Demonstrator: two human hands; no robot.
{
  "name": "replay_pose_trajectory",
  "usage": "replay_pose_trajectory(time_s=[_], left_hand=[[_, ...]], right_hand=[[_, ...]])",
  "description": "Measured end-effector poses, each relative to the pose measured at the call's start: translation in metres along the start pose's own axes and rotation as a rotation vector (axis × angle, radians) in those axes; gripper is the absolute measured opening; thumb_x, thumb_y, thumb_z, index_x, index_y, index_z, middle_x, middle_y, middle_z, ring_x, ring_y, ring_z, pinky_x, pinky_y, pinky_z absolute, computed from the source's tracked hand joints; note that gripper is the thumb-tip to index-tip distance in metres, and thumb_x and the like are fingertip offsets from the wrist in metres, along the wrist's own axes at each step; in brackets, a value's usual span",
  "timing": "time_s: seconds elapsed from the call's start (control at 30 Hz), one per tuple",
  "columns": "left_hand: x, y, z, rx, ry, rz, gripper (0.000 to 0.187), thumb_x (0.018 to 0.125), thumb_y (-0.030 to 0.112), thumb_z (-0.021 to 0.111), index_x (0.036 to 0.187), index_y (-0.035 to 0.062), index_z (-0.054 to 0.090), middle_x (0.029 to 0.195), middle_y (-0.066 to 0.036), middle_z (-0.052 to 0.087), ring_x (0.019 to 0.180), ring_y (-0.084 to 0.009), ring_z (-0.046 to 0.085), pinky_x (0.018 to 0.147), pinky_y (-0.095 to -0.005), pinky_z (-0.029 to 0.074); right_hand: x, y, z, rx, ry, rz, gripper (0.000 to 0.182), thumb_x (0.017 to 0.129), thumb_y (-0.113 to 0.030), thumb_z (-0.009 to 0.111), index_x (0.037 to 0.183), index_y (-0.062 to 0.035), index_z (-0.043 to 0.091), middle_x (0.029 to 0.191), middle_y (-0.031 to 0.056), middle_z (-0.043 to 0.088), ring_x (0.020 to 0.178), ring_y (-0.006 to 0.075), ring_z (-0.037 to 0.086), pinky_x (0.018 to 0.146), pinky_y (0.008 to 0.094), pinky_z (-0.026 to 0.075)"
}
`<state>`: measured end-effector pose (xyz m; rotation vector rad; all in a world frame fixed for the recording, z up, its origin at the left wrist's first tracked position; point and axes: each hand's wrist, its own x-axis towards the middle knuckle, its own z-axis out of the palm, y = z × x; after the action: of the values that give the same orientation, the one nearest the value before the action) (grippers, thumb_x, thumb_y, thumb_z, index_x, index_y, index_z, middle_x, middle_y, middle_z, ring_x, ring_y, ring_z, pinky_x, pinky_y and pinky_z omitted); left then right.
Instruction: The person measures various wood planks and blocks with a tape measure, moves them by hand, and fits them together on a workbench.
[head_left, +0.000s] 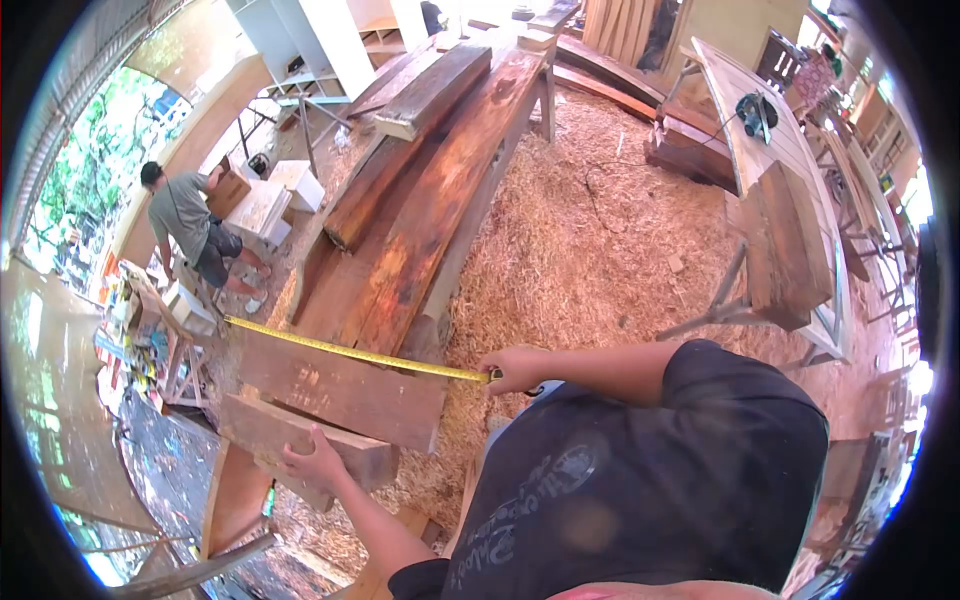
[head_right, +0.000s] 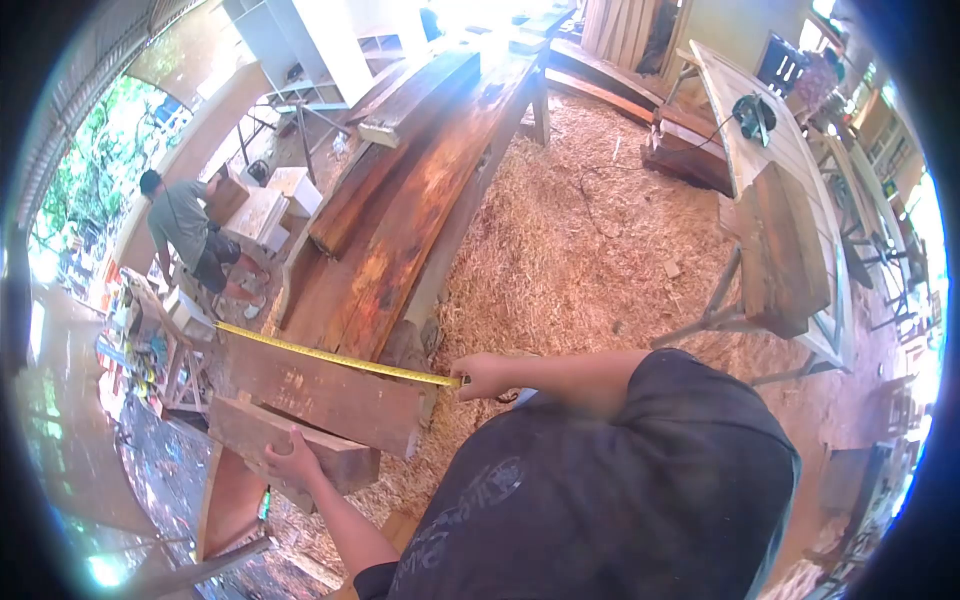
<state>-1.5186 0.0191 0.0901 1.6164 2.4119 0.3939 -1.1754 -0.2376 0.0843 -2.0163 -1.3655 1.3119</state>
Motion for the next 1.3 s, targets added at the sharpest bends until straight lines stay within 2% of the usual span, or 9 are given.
replay_pose_trajectory(time_s=[0.27, 0.53, 0.67, 0.87, 0.97, 1.0, 1.07, 1.2, 1.3], left_hand=[[-0.003, 0.003, 0.0, 0.017, 0.017, -0.025, 0.083, 0.085, 0.064, 0.071, 0.152, 0.0234, 0.045, 0.168, -0.009, 0.026, 0.138, -0.0509, 0.046, 0.102, -0.0683, 0.046], [0.002, -0.004, 0.006, 0.02, 0.019, 0.016, 0.083, 0.087, 0.065, 0.068, 0.152, 0.0209, 0.044, 0.166, -0.011, 0.028, 0.142, -0.0438, 0.044, 0.104, -0.066, 0.046], [0.005, -0.006, 0.007, 0.026, 0.008, 0.044, 0.083, 0.087, 0.065, 0.068, 0.152, 0.0183, 0.044, 0.166, -0.014, 0.028, 0.143, -0.0387, 0.044, 0.104, -0.0633, 0.046], [-0.035, 0.047, -0.008, 0.358, 0.116, -0.01, 0.075, 0.088, 0.053, 0.073, 0.148, 0.016, 0.049, 0.16, -0.02, 0.037, 0.143, -0.0444, 0.042, 0.11, -0.0622, 0.042], [-0.014, 0.039, 0.063, 0.111, 0.349, 0.509, 0.068, 0.085, 0.038, 0.08, 0.141, 0.0086, 0.055, 0.153, -0.024, 0.044, 0.141, -0.0472, 0.042, 0.114, -0.0616, 0.037], [-0.032, 0.069, 0.065, 0.142, 0.265, 0.601, 0.06, 0.083, 0.026, 0.081, 0.134, 0.0024, 0.059, 0.144, -0.026, 0.052, 0.141, -0.0458, 0.042, 0.115, -0.0574, 0.036], [-0.082, 0.141, 0.074, 0.009, 0.058, 0.636, 0.057, 0.084, 0.025, 0.079, 0.132, 0.0016, 0.06, 0.139, -0.026, 0.056, 0.138, -0.0432, 0.047, 0.114, -0.0542, 0.039], [-0.162, 0.252, 0.132, -0.038, -0.327, 0.705, 0.054, 0.084, 0.025, 0.078, 0.129, -0.0007, 0.064, 0.131, -0.024, 0.064, 0.126, -0.037, 0.059, 0.109, -0.0472, 0.046], [-0.186, 0.28, 0.225, -0.131, -0.728, 0.8, 0.052, 0.085, 0.028, 0.08, 0.127, -0.001, 0.067, 0.119, -0.018, 0.072, 0.107, -0.0303, 0.069, 0.097, -0.0425, 0.053]], right_hand=[[-0.035, 0.056, -0.009, 0.034, 0.223, 0.174, 0.046, 0.084, -0.039, 0.078, 0.118, -0.01, 0.068, 0.105, 0.0157, 0.074, 0.098, 0.0333, 0.071, 0.085, 0.044, 0.055], [-0.08, 0.198, 0.008, 0.082, 0.397, 0.437, 0.042, 0.077, -0.032, 0.081, 0.114, -0.0127, 0.073, 0.106, 0.0146, 0.075, 0.097, 0.0318, 0.072, 0.088, 0.0424, 0.057], [-0.137, 0.228, -0.016, 0.356, 0.46, 0.782, 0.035, 0.085, -0.039, 0.076, 0.109, -0.0127, 0.076, 0.103, 0.0172, 0.076, 0.098, 0.0336, 0.072, 0.087, 0.0465, 0.056], [-0.152, 0.304, -0.02, 0.378, 0.751, 0.815, 0.033, 0.093, -0.038, 0.068, 0.104, -0.009, 0.077, 0.097, 0.0194, 0.076, 0.093, 0.0362, 0.073, 0.082, 0.0461, 0.057], [-0.147, 0.337, -0.024, 0.426, 0.833, 0.799, 0.032, 0.094, -0.038, 0.066, 0.1, -0.0081, 0.078, 0.091, 0.018, 0.075, 0.088, 0.0336, 0.073, 0.08, 0.046, 0.056], [-0.146, 0.348, -0.027, 0.444, 0.845, 0.794, 0.032, 0.094, -0.037, 0.065, 0.098, -0.0074, 0.077, 0.088, 0.0169, 0.074, 0.083, 0.0313, 0.072, 0.077, 0.0453, 0.056], [-0.144, 0.365, -0.044, 0.494, 0.829, 0.79, 0.029, 0.095, -0.033, 0.065, 0.093, -0.005, 0.075, 0.075, 0.0127, 0.071, 0.066, 0.0226, 0.07, 0.062, 0.0416, 0.056], [-0.136, 0.451, -0.072, 0.279, 0.981, 0.769, 0.026, 0.094, -0.028, 0.065, 0.094, -0.0046, 0.075, 0.08, 0.014, 0.072, 0.07, 0.0257, 0.07, 0.061, 0.0428, 0.054], [-0.156, 0.481, -0.133, 0.508, 0.964, 0.855, 0.023, 0.094, -0.026, 0.064, 0.093, -0.0046, 0.073, 0.077, 0.012, 0.069, 0.067, 0.0237, 0.068, 0.057, 0.0408, 0.052]])
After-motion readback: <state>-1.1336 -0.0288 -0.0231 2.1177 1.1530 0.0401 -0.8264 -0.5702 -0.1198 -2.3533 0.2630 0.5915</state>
